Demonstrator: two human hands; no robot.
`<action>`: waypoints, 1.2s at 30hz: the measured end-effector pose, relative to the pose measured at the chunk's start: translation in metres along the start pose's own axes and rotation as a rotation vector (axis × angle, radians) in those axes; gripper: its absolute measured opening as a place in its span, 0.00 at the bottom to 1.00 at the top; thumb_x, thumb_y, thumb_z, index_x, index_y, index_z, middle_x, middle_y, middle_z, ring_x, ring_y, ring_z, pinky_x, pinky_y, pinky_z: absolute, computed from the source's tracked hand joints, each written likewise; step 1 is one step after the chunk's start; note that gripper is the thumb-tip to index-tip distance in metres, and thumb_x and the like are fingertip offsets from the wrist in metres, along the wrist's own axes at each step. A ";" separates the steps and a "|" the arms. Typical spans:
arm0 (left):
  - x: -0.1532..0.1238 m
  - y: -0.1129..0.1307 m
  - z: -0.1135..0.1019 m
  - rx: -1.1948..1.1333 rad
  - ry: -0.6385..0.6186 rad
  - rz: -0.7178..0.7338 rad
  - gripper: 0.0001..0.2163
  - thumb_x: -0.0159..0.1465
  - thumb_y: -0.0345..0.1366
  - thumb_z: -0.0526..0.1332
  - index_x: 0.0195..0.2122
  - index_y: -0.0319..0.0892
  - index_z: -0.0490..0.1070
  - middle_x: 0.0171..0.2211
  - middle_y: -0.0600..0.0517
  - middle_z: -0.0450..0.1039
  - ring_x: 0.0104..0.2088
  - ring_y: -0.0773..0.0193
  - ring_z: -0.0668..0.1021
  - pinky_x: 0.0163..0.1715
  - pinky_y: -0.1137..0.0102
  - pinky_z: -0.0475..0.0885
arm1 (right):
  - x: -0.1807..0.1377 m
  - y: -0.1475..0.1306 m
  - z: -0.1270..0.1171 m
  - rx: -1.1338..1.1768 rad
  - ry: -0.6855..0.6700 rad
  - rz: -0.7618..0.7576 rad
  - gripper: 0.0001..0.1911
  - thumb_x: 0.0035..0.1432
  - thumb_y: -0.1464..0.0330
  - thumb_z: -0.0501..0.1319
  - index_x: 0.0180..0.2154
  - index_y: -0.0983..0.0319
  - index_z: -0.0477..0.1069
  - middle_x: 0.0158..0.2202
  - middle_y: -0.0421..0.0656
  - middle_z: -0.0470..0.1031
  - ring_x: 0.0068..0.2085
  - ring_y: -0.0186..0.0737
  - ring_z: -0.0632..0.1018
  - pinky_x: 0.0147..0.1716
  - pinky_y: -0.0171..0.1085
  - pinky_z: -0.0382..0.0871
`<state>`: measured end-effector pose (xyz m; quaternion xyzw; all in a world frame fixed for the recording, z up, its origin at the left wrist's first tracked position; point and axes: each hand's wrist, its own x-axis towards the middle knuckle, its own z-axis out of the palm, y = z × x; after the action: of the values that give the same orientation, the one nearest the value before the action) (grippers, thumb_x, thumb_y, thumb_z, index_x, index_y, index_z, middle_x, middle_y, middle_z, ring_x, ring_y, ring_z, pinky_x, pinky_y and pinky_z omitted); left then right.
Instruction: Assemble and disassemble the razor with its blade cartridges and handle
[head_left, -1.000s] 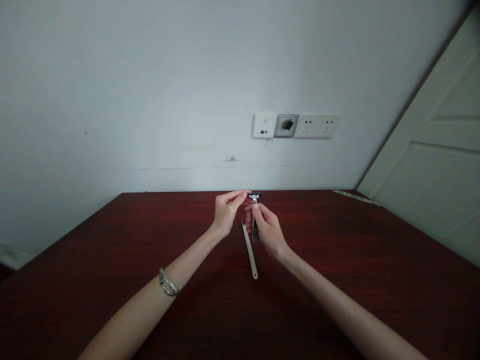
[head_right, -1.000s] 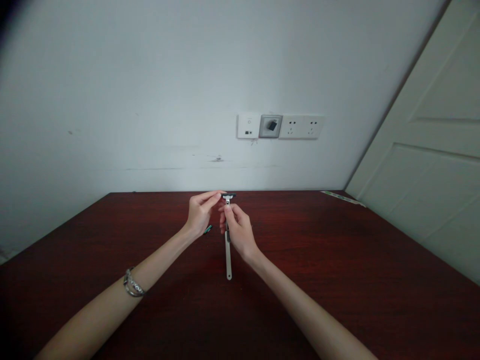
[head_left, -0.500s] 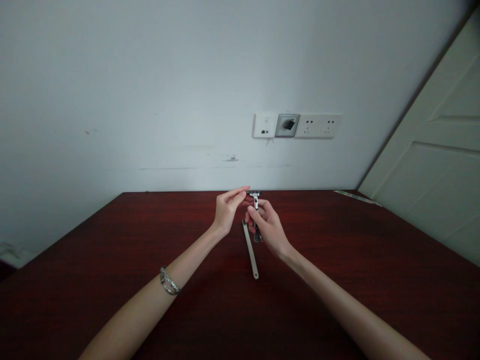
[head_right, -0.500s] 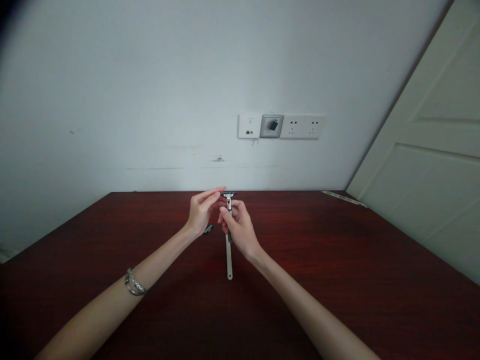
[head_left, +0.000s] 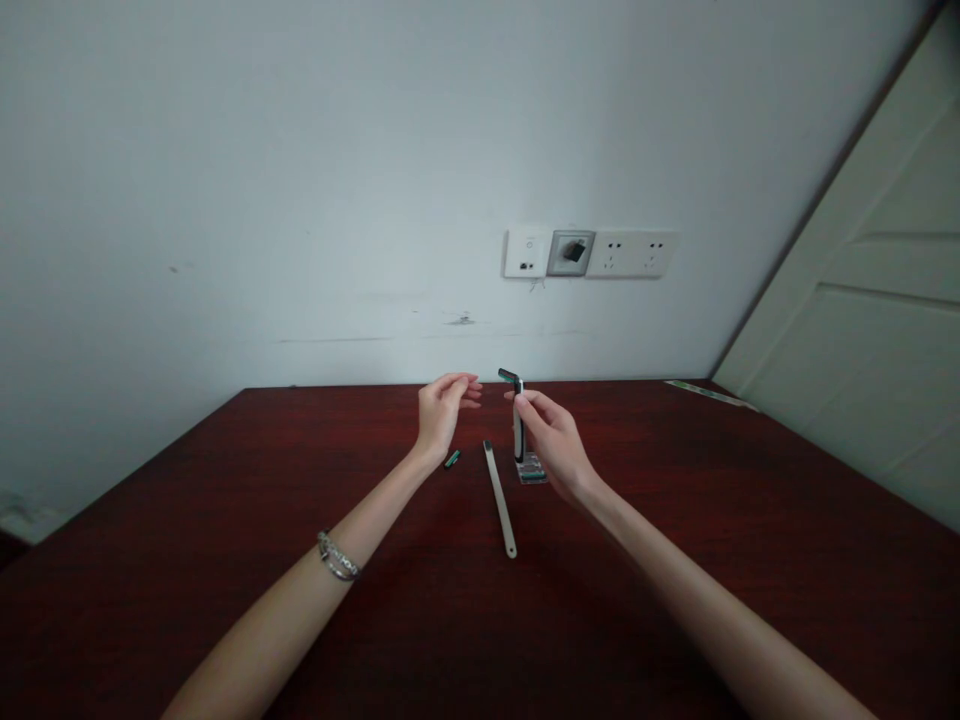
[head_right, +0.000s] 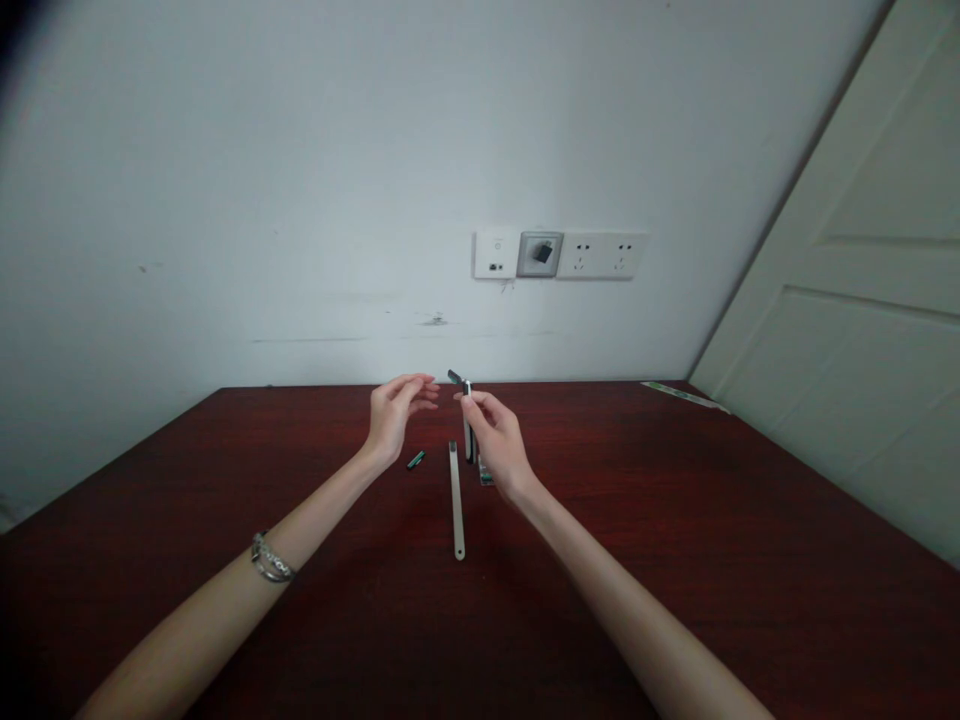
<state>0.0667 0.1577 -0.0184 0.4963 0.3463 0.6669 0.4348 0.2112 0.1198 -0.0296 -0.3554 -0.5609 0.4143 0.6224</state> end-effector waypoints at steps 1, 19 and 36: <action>0.001 -0.002 -0.001 0.022 -0.013 -0.022 0.10 0.51 0.38 0.62 0.29 0.34 0.74 0.27 0.46 0.75 0.28 0.63 0.76 0.24 0.71 0.73 | 0.001 0.001 -0.001 0.011 -0.008 0.001 0.17 0.53 0.55 0.58 0.37 0.61 0.74 0.34 0.42 0.75 0.36 0.39 0.73 0.35 0.36 0.67; -0.021 -0.002 0.003 0.120 -0.526 -0.281 0.11 0.52 0.39 0.66 0.28 0.34 0.76 0.23 0.46 0.75 0.24 0.65 0.77 0.26 0.71 0.73 | 0.008 0.005 -0.008 0.020 0.068 -0.001 0.17 0.51 0.56 0.61 0.36 0.63 0.75 0.32 0.44 0.77 0.37 0.41 0.76 0.38 0.39 0.68; -0.018 0.003 0.003 0.281 -0.586 -0.195 0.13 0.51 0.41 0.66 0.28 0.33 0.76 0.22 0.49 0.74 0.23 0.66 0.75 0.29 0.70 0.73 | 0.008 0.006 -0.009 -0.002 0.102 0.043 0.20 0.48 0.57 0.63 0.37 0.66 0.76 0.35 0.46 0.78 0.36 0.41 0.76 0.36 0.37 0.69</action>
<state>0.0708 0.1405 -0.0217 0.6866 0.3409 0.3969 0.5047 0.2200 0.1300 -0.0328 -0.3886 -0.5211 0.4086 0.6407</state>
